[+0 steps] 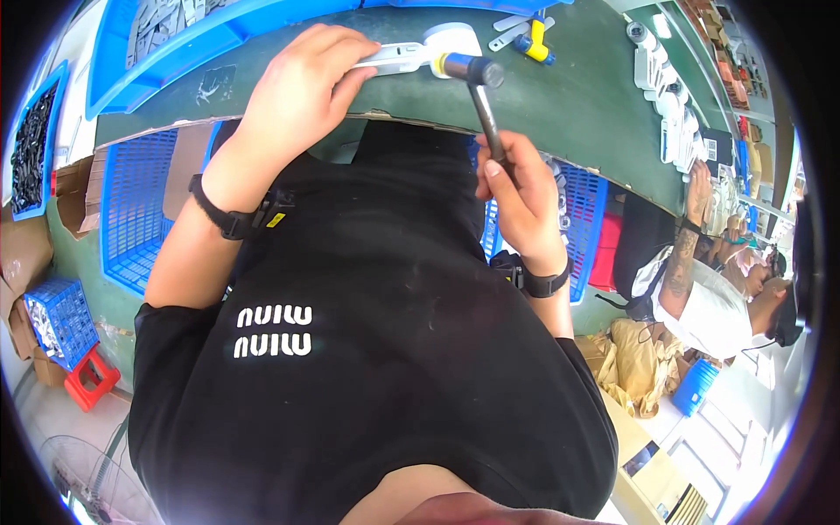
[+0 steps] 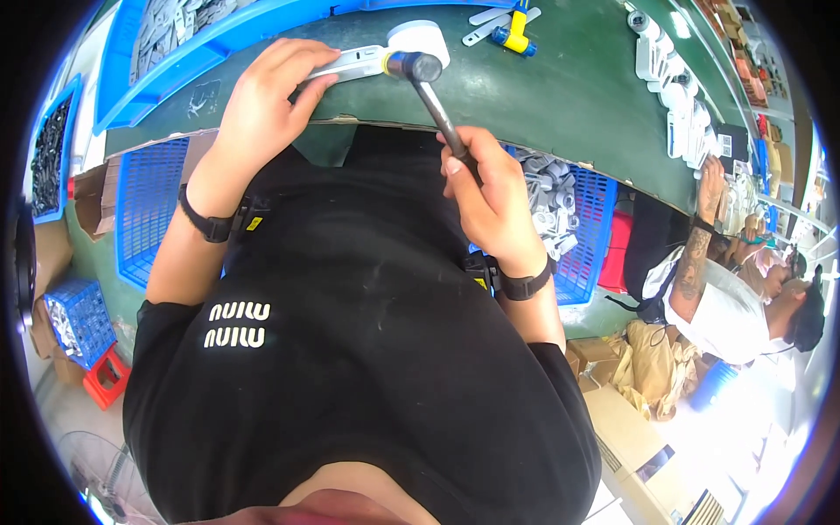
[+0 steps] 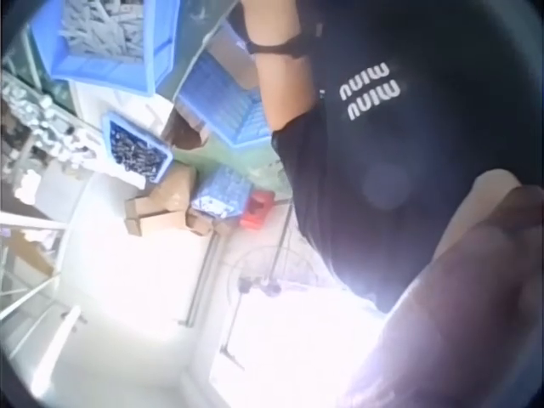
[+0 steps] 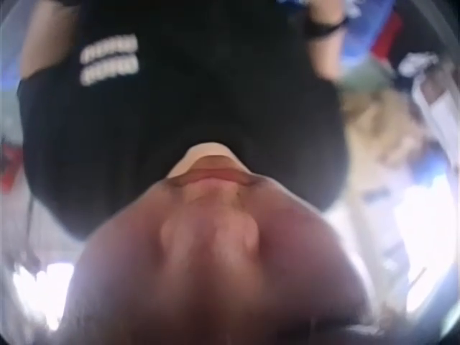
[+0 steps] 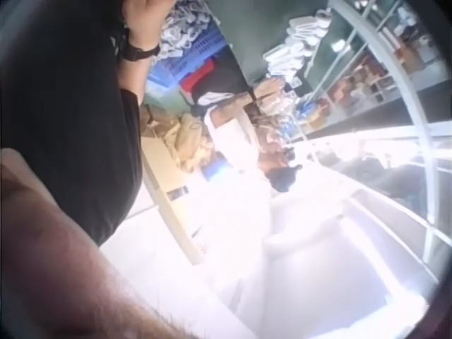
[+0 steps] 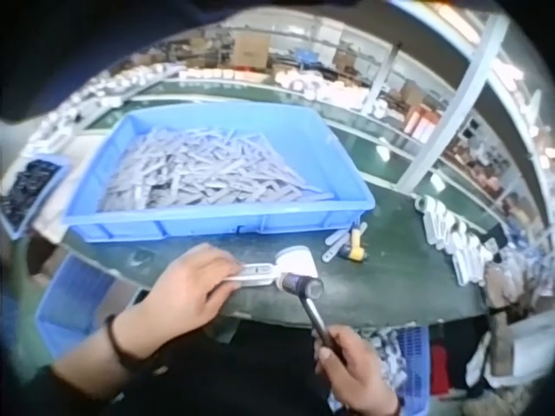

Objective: Assembling small metal parts into a plastic component using a small hammer at a factory workbench.

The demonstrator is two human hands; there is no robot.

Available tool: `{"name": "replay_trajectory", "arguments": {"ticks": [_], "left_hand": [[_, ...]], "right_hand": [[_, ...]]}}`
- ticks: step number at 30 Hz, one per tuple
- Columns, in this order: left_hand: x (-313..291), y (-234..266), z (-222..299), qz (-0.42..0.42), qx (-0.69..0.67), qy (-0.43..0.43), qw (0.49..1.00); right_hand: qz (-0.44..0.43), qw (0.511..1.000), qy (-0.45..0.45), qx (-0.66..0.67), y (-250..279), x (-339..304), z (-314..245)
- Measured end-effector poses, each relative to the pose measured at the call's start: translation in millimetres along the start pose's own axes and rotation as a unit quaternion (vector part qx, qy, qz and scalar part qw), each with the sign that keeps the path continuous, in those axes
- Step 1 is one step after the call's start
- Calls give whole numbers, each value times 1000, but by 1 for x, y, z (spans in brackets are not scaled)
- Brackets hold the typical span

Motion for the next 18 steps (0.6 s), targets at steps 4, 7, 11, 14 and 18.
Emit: {"name": "replay_trajectory", "arguments": {"ticks": [4,7,11,14,18], "left_hand": [[-6,-11,-3,41,-20,-27,999],[-8,-16,-3,69,-22,-32,997],[-8,-16,-3,74,-34,-43,996],[-10,-17,-4,84,-42,-38,995],[-9,-17,-3,85,-47,-38,995]], "right_hand": [[20,997,72,-36,2,9,-28],[34,992,120,22,-2,9,-30],[55,976,152,-148,-8,18,-4],[9,993,-48,-110,-5,20,-2],[82,987,107,85,-6,8,-32]]}}
Point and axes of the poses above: each hand's wrist, its own x-axis towards the middle knuckle, its own y-axis out of the back of the hand, z = x × y, the point moved 3 cm from there along x, towards the middle knuckle, and after that the axes turned 8 degrees about x, right-handed, at the moved point
